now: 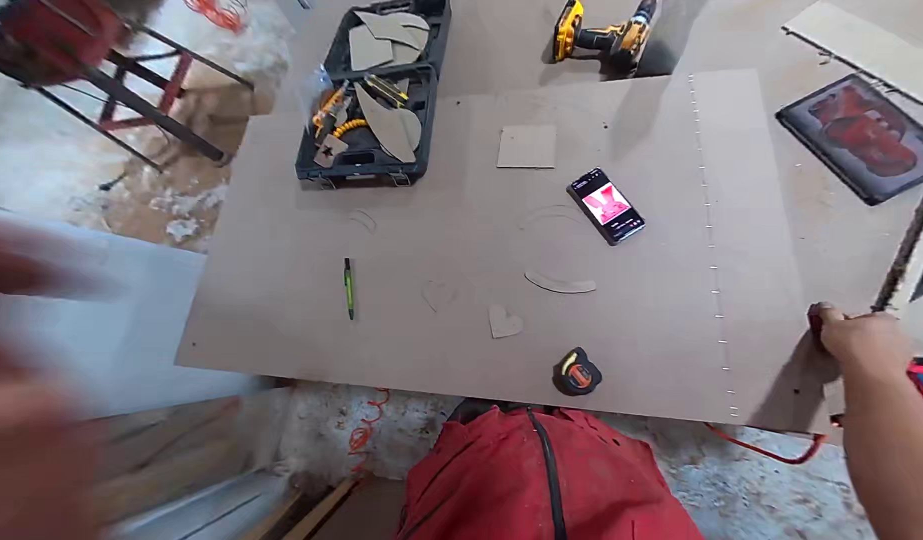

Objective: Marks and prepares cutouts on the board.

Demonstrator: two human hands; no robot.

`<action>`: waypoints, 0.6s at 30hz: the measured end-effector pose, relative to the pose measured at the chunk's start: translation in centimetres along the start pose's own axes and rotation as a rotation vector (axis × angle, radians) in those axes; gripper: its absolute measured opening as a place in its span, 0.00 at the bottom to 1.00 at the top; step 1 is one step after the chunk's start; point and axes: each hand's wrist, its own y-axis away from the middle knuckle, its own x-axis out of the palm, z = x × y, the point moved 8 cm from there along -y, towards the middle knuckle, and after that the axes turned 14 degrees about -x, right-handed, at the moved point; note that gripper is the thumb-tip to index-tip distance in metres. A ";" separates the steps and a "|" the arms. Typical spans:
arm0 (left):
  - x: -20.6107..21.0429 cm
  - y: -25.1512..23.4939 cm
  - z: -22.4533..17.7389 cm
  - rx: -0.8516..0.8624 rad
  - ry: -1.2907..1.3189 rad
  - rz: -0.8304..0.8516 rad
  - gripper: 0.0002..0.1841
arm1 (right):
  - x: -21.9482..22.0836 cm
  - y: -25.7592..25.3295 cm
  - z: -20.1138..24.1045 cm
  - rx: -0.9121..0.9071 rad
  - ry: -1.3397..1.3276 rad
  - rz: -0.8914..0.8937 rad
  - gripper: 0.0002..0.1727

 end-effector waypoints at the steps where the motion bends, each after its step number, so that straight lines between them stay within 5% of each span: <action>1: 2.8 0.0 4.6 -0.058 0.061 0.091 0.18 | 0.2 -0.9 -0.2 0.026 0.032 0.025 0.44; 5: 10.7 4.0 21.1 -0.533 0.152 0.261 0.14 | -1.2 -1.7 1.1 0.078 0.064 -0.029 0.41; 8: 13.6 5.1 25.8 -0.634 0.080 0.446 0.16 | -3.8 2.1 6.8 -0.115 -0.192 -0.270 0.41; 10: 15.1 4.3 27.2 -0.566 0.048 0.558 0.17 | -3.3 9.1 15.3 -0.357 -0.401 -0.199 0.32; 13: 17.6 2.2 28.1 -0.373 0.034 0.717 0.22 | 3.9 23.4 29.4 -0.577 -0.783 0.069 0.16; 18: 20.1 -1.3 29.9 -0.326 0.057 0.900 0.30 | 19.7 38.2 42.4 -0.461 -1.095 0.488 0.10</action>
